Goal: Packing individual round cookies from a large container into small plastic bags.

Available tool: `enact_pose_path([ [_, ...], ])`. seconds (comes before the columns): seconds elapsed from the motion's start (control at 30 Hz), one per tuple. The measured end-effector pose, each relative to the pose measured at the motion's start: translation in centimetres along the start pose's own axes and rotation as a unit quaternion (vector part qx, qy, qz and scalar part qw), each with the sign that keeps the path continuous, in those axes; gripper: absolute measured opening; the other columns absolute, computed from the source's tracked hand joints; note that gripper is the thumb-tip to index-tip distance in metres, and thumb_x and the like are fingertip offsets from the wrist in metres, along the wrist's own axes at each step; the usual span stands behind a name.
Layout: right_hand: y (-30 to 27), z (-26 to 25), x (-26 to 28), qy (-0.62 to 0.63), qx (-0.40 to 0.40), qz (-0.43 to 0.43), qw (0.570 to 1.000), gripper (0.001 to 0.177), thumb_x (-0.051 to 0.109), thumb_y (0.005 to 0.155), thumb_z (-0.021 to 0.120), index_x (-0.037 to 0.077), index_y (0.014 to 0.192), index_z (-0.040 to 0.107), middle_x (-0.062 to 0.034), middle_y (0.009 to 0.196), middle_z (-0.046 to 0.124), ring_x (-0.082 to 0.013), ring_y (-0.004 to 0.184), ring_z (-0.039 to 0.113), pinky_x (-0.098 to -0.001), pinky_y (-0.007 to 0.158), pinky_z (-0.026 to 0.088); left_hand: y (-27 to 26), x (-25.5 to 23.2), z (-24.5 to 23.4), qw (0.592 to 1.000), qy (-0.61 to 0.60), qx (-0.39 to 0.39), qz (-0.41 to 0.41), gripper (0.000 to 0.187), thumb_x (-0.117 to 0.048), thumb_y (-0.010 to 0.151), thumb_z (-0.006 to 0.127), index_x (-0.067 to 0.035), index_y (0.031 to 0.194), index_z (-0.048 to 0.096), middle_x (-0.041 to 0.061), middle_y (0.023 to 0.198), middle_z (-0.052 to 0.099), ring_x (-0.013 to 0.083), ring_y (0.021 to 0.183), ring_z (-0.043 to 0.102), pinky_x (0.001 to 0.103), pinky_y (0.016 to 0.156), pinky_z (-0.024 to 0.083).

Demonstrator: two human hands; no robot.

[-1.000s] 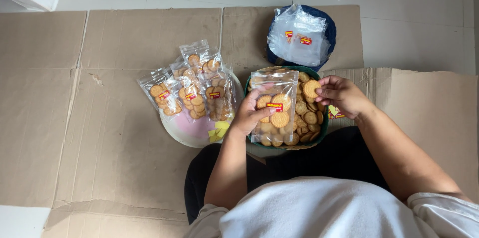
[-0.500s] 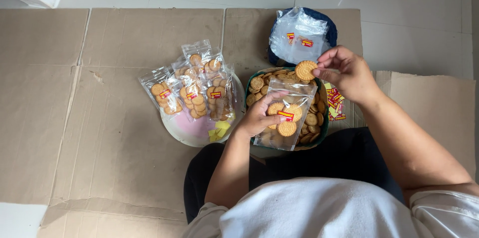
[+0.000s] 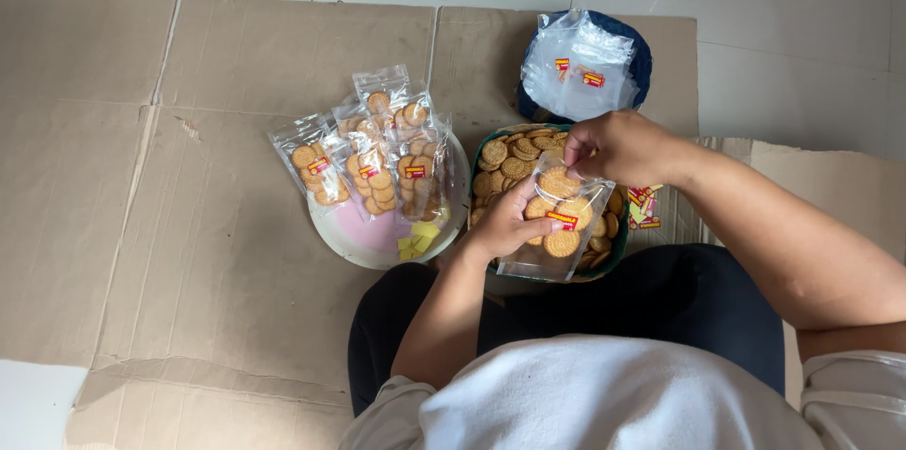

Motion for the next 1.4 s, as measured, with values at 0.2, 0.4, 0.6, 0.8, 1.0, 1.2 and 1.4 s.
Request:
enact_pose_path([
  [0.2,0.2,-0.5,-0.2,0.050,0.034,0.017,0.998,0.012,0.018,0.083,0.079,0.010,0.091,0.080,-0.0107,0.078,0.081,-0.0363,0.087,0.077,-0.0523,0.096,0.052,0.0,0.5,-0.3,1.000,0.025,0.005,0.002,0.071,0.002,0.079,0.083,-0.007,0.144,0.054,0.010,0.130,0.067,0.0152,0.114,0.062,0.034,0.097,0.056],
  [0.4,1.5,1.6,-2.1,0.011,0.027,0.046,0.999,0.013,0.029,0.083,0.082,0.020,0.093,0.084,-0.0057,0.082,0.082,-0.0315,0.089,0.077,-0.0435,0.090,0.055,0.2,1.6,-0.2,1.000,0.012,0.003,0.019,0.072,0.000,0.077,0.085,-0.005,0.142,0.054,0.011,0.132,0.065,0.0172,0.117,0.061,0.038,0.099,0.055],
  [0.6,1.2,1.5,-0.6,-0.019,-0.003,0.022,1.000,0.018,0.029,0.092,0.072,0.018,0.101,0.083,-0.0090,0.088,0.081,-0.0361,0.097,0.075,-0.0487,0.097,0.053,0.6,2.1,-0.5,0.999,-0.002,-0.037,0.021,0.060,-0.003,0.085,0.081,-0.004,0.138,0.054,0.012,0.126,0.067,0.0190,0.112,0.064,0.039,0.094,0.059],
  [0.8,-0.4,0.2,1.1,0.109,0.021,-0.015,0.994,0.046,0.046,0.097,0.060,0.006,0.113,0.079,-0.0245,0.110,0.079,-0.0550,0.115,0.064,-0.0701,0.112,0.036,0.2,-2.8,1.3,0.997,0.000,-0.073,0.032,0.049,-0.004,0.084,0.080,-0.005,0.127,0.058,0.008,0.116,0.070,0.0159,0.103,0.068,0.037,0.083,0.064],
  [1.0,-0.5,0.0,-0.4,0.131,-0.310,-0.125,0.933,0.050,0.020,0.090,0.084,0.008,0.135,0.067,-0.0142,0.117,0.066,-0.0360,0.110,0.069,-0.0559,0.103,0.048,0.8,-2.6,-2.3,0.976,-0.013,-0.182,0.121,0.051,-0.011,0.084,0.082,-0.005,0.128,0.056,0.016,0.122,0.070,0.0231,0.113,0.066,0.043,0.097,0.057],
  [1.2,-1.4,11.7,-3.6,0.506,-0.109,0.060,0.853,0.098,0.006,0.069,0.091,-0.008,0.149,0.035,-0.0302,0.123,0.054,-0.0446,0.108,0.065,-0.0527,0.092,0.056,-0.5,-5.8,-3.6,0.946,-0.025,-0.264,0.184,0.048,-0.010,0.091,0.077,-0.002,0.131,0.052,0.021,0.129,0.067,0.0316,0.120,0.064,0.046,0.100,0.054],
  [1.4,-0.2,15.3,-3.2,0.645,-0.145,0.002,0.750,0.056,-0.018,0.068,0.082,-0.004,0.118,0.061,-0.0074,0.090,0.064,-0.0220,0.080,0.075,-0.0282,0.067,0.060,-0.3,-3.4,-4.2,0.938,-0.064,-0.282,0.192,0.052,-0.004,0.089,0.075,-0.003,0.134,0.049,0.018,0.132,0.065,0.0291,0.125,0.060,0.046,0.105,0.050],
])
Point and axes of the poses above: each hand's wrist, its own y-axis towards the middle knuckle, its own z-axis out of the palm, x = y × z, the point moved 6 cm from there along y, towards the middle knuckle
